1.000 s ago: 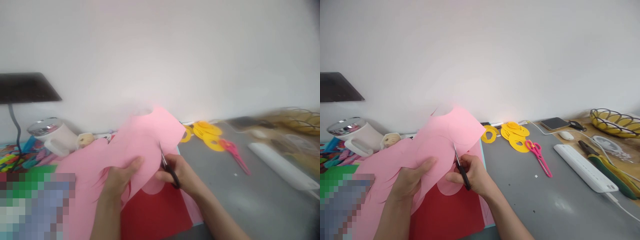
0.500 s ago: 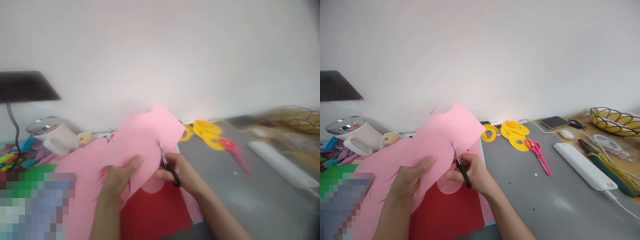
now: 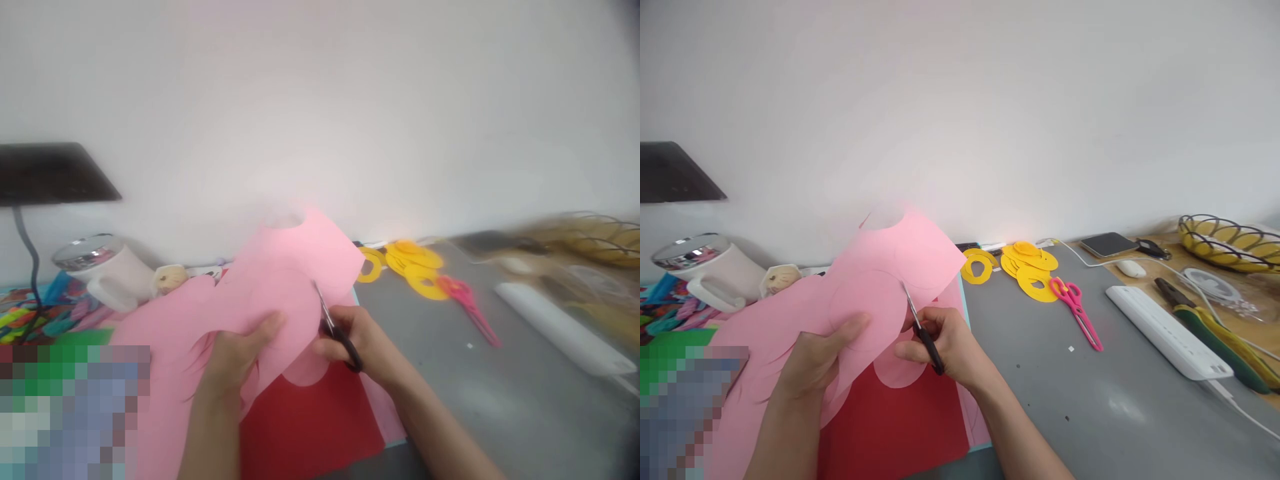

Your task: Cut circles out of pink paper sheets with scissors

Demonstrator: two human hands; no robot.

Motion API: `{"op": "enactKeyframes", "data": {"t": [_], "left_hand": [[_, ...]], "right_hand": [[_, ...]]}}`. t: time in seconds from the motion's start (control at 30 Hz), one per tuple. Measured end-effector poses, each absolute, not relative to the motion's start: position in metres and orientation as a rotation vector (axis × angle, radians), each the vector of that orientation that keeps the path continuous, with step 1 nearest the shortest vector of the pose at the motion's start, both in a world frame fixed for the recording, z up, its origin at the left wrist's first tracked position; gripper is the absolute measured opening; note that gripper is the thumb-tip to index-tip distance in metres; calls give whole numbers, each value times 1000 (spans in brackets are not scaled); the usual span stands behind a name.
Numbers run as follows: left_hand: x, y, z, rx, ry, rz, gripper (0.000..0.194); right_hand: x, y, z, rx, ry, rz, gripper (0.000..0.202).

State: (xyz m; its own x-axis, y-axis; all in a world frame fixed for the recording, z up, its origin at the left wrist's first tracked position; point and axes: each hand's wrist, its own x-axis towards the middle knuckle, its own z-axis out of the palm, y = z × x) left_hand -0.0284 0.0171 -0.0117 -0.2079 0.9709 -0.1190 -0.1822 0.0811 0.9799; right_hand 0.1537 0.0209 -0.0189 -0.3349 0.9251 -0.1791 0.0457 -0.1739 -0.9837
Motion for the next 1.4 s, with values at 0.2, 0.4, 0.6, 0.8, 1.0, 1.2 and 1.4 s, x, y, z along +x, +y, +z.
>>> {"op": "enactKeyframes", "data": {"t": [0.2,0.4,0.6,0.8,1.0,1.2,1.4], "left_hand": [[-30,17,-15,887,1304,1325,63],[-32,16,-17,872,1308,1255,66],[-35,17,-19,861,1361,1274,70],[-32,14,-16,849,1341,1270,52],[-33,14,-14,833,1337,1298,68],[-36,15,-15,810,1288,1238,68],[-36,14,-17,768,1303,1238,66]], "right_hand": [[154,24,-18,-1082,-1435,1580,44],[154,24,-16,-1043,-1469,1613,48],[156,24,-20,-1098,-1489,1611,50],[155,25,-20,-1092,-1497,1597,49],[154,23,-19,-1079,-1472,1606,47],[155,24,-19,-1067,-1475,1620,47],[156,23,-18,-1062,-1447,1663,49]]}}
